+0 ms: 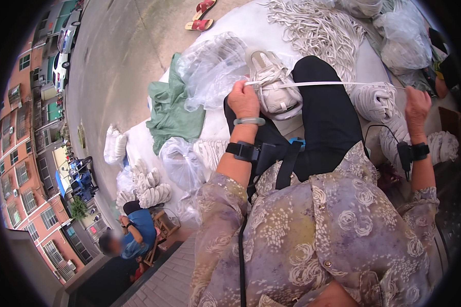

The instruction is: Lace a pair of white athletic shoes.

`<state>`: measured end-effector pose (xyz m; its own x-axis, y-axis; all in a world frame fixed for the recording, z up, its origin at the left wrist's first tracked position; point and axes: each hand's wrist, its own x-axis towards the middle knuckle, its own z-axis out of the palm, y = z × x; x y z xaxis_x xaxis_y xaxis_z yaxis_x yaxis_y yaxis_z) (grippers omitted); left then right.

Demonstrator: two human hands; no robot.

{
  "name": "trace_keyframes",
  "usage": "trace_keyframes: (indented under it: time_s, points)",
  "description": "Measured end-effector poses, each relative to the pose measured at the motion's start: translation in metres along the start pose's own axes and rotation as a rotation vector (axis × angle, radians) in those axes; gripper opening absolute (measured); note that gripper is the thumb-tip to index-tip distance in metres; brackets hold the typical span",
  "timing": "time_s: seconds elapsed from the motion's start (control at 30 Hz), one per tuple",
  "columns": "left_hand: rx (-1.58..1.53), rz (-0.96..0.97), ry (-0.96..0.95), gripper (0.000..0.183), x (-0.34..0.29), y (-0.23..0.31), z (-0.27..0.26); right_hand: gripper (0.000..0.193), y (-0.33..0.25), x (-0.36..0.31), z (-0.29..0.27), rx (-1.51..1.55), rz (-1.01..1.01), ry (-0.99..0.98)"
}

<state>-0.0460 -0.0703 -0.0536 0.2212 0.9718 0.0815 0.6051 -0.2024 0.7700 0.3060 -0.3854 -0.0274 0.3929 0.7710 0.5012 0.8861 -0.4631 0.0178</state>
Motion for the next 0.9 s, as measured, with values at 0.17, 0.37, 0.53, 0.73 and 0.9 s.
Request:
trace_keyframes:
  time_s: [0.17, 0.37, 0.53, 0.73, 0.9]
  points:
    - [0.147, 0.184, -0.055, 0.014, -0.023, 0.029, 0.002, 0.010, 0.046, -0.042, 0.005, -0.092, 0.241, -0.226]
    - [0.200, 0.275, -0.143, 0.022, -0.033, 0.043, -0.007, 0.023, -0.033, -0.016, 0.032, 0.473, 0.097, -0.230]
    - [0.282, 0.358, -0.176, 0.018, -0.037, 0.033, -0.022, 0.033, -0.153, 0.061, 0.006, 0.747, -0.159, -0.191]
    - [0.419, 0.388, -0.190, 0.016, -0.046, 0.035, -0.014, 0.050, -0.234, 0.082, 0.019, 0.709, -0.345, -0.313]
    - [0.403, 0.302, -0.221, 0.017, -0.042, 0.031, -0.017, 0.056, -0.247, 0.086, 0.023, 0.667, -0.327, -0.453]
